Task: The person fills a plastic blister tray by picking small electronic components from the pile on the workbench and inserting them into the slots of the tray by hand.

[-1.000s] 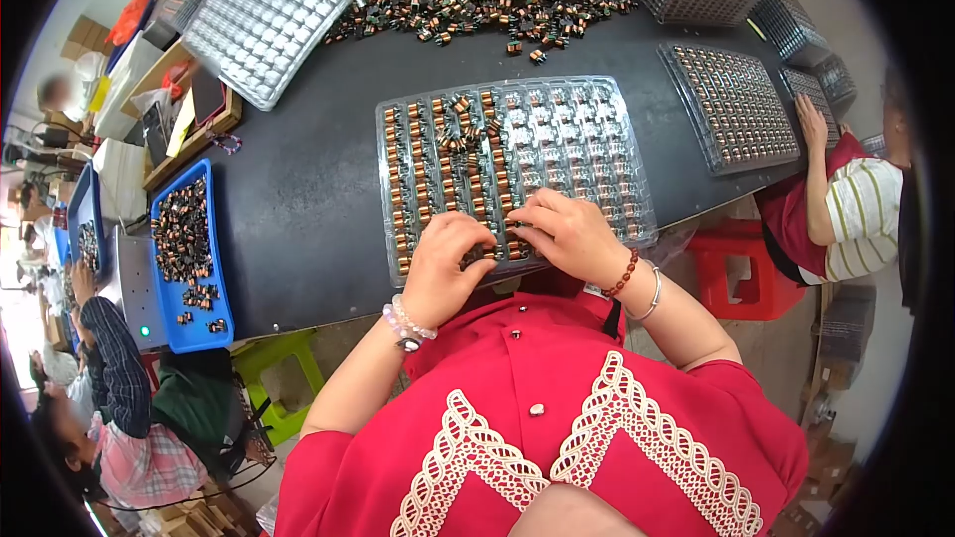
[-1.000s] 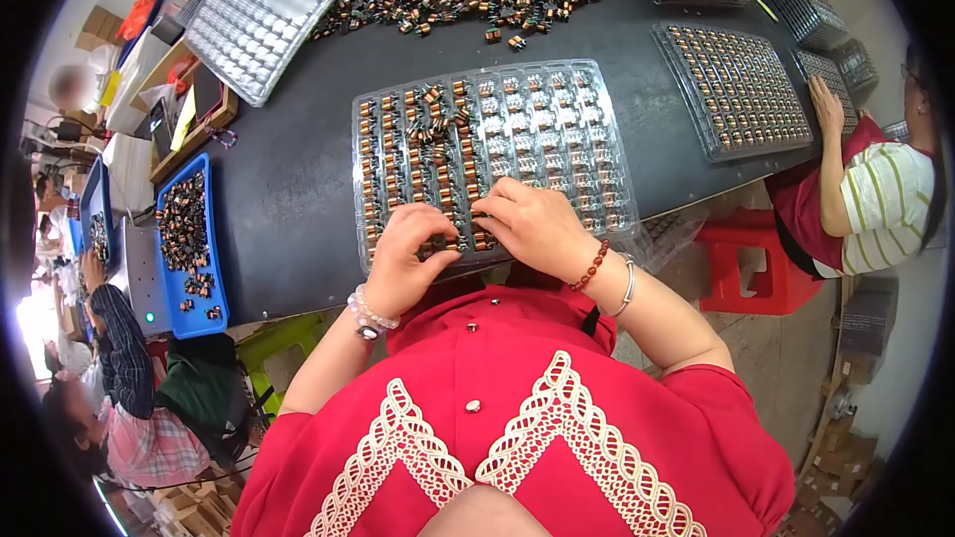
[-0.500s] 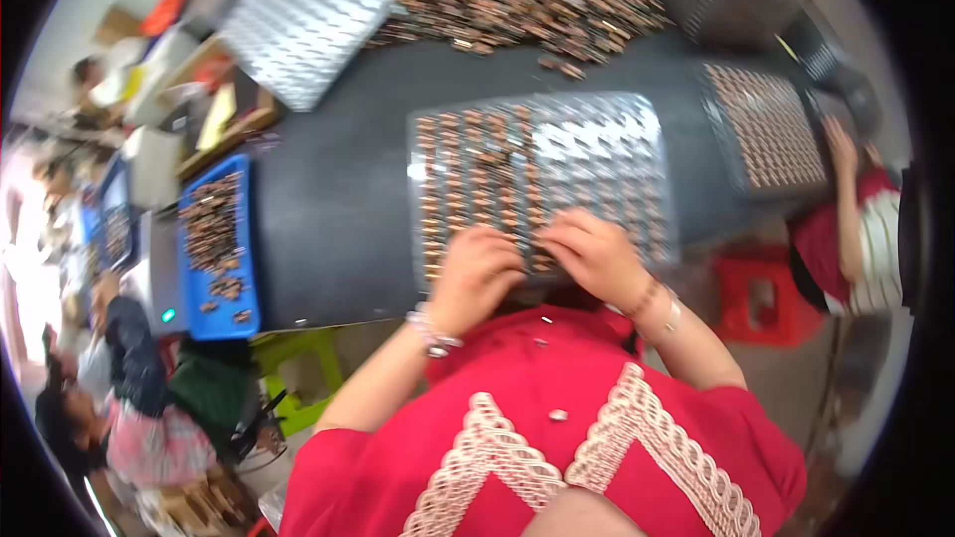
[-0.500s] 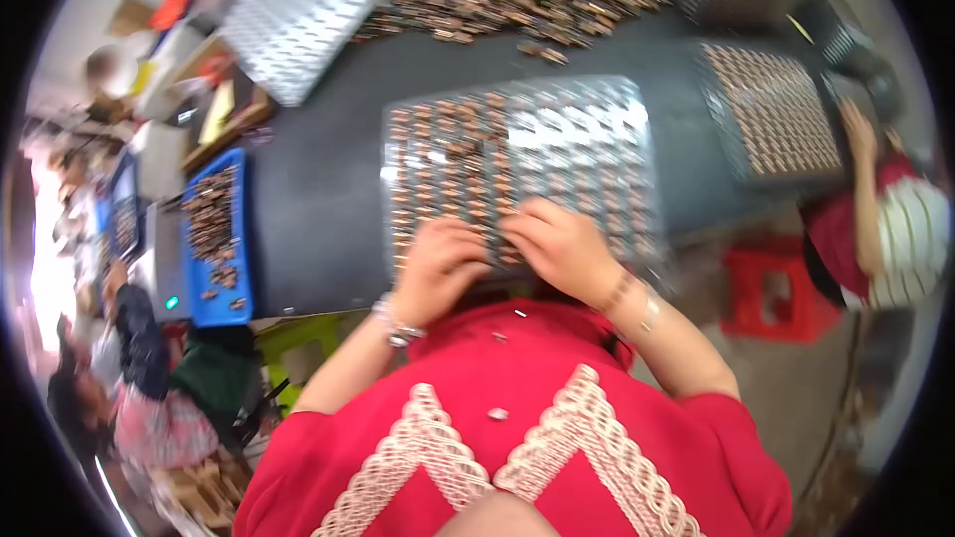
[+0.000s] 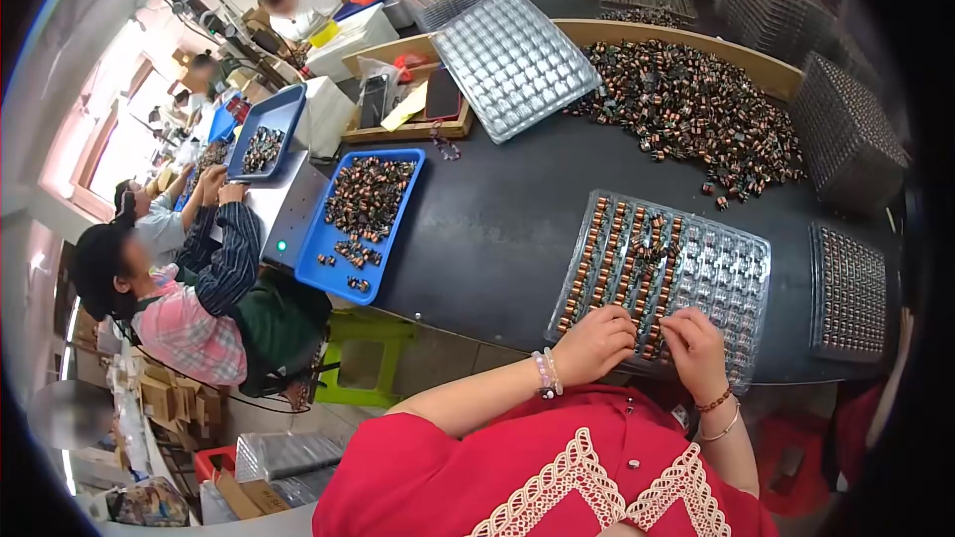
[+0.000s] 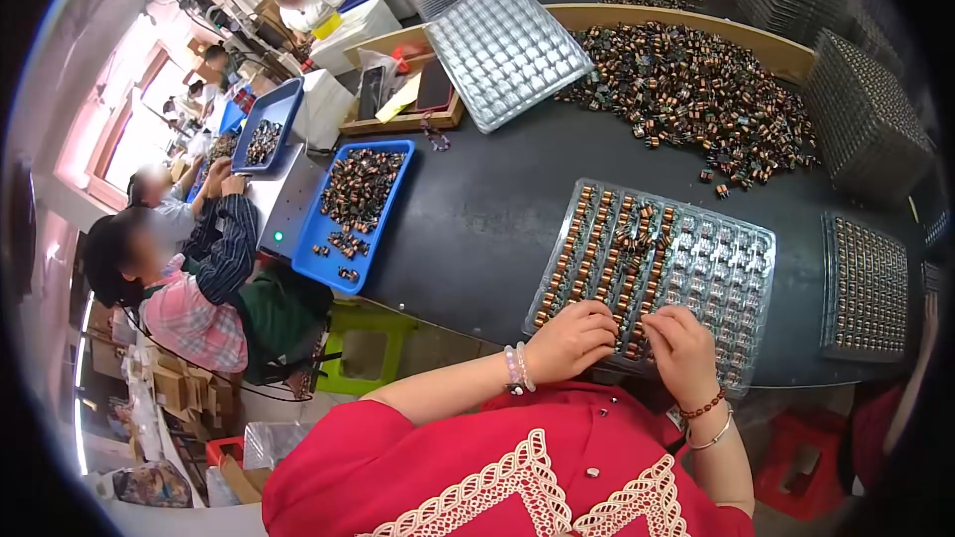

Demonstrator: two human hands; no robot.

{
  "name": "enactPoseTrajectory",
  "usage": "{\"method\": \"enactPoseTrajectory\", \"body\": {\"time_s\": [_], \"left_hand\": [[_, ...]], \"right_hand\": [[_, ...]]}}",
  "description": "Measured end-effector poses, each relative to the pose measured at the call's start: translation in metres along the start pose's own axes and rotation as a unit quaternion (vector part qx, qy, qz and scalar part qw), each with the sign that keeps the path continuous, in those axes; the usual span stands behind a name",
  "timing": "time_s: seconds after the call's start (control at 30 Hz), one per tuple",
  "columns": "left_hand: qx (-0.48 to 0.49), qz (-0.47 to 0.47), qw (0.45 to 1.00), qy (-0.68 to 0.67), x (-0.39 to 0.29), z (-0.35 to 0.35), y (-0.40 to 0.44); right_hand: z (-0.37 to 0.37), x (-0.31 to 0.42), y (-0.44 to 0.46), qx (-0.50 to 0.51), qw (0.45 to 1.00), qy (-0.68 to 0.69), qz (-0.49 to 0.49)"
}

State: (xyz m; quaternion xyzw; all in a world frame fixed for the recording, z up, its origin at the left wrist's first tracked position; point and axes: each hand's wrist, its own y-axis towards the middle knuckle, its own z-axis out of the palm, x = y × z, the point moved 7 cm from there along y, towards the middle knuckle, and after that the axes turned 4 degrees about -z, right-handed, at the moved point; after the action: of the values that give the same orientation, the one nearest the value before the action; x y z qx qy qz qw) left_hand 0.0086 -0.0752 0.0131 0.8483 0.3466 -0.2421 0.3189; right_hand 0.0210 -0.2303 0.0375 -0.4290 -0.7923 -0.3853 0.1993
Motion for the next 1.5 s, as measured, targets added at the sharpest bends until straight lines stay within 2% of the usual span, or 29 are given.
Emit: {"method": "enactPoseTrajectory", "body": {"time_s": [0.13,0.2,0.23,0.37,0.47,0.6,0.67,0.7,0.8,0.87,1.0,1.1,1.2,1.33,1.37,1.4,1.43,1.47,1.5], "left_hand": [[-0.004,-0.024,1.0,0.002,-0.002,0.0,0.003],[-0.01,-0.041,0.999,-0.005,0.0,0.002,0.005],[-0.014,-0.03,0.999,0.008,-0.002,0.002,0.006],[-0.022,-0.014,0.999,0.03,-0.003,0.002,0.01],[-0.022,-0.028,0.999,-0.006,0.01,-0.003,0.017],[-0.121,-0.093,0.988,0.018,0.049,-0.039,0.043],[-0.094,-0.137,0.984,0.061,0.064,-0.053,0.057],[-0.132,-0.107,0.982,0.087,0.07,-0.057,0.057],[-0.096,-0.138,0.979,0.114,0.091,-0.058,0.062],[-0.067,-0.174,0.979,0.087,0.085,-0.058,0.07],[-0.05,-0.139,0.985,0.094,0.084,-0.044,0.08],[-0.032,-0.111,0.985,0.132,0.086,-0.032,0.092],[-0.024,-0.086,0.985,0.145,0.08,-0.029,0.097],[-0.065,-0.082,0.989,0.109,0.069,-0.042,0.098],[-0.087,-0.168,0.982,-0.008,0.074,-0.049,0.094],[-0.108,-0.252,0.953,-0.126,0.083,-0.049,0.086],[-0.106,-0.236,0.955,-0.148,0.089,-0.05,0.082],[-0.099,-0.301,0.921,-0.227,0.096,-0.048,0.071],[-0.086,-0.325,0.901,-0.276,0.097,-0.048,0.063]], "right_hand": [[-0.015,-0.005,0.017,-0.004,1.0,-0.014,0.01],[-0.018,-0.016,0.028,0.017,0.998,-0.018,0.059],[-0.017,-0.025,0.03,0.024,0.999,-0.038,0.027],[-0.017,-0.031,0.051,0.033,0.994,-0.1,0.005],[-0.011,-0.036,0.065,0.041,0.99,-0.138,-0.006],[0.01,-0.061,0.068,0.073,0.986,-0.146,-0.016],[0.016,-0.069,0.066,0.078,0.989,-0.125,-0.006],[0.015,-0.067,0.067,0.068,0.989,-0.133,-0.016],[0.015,-0.066,0.071,0.046,0.988,-0.146,-0.026],[0.016,-0.068,0.074,0.049,0.987,-0.153,-0.011],[0.017,-0.067,0.078,0.054,0.985,-0.164,-0.005],[0.016,-0.061,0.078,0.049,0.981,-0.181,-0.048],[0.014,-0.06,0.078,0.055,0.982,-0.171,-0.051],[0.005,-0.048,0.074,0.017,0.991,-0.132,0.004],[0.003,-0.042,0.073,0.023,0.992,-0.124,0.028],[0.003,-0.037,0.07,0.028,0.992,-0.122,0.028],[0.003,-0.033,0.066,0.025,0.995,-0.091,0.031],[0.004,-0.029,0.061,0.021,0.997,-0.06,0.033],[0.008,-0.029,0.056,0.035,0.997,-0.018,0.069]]}}
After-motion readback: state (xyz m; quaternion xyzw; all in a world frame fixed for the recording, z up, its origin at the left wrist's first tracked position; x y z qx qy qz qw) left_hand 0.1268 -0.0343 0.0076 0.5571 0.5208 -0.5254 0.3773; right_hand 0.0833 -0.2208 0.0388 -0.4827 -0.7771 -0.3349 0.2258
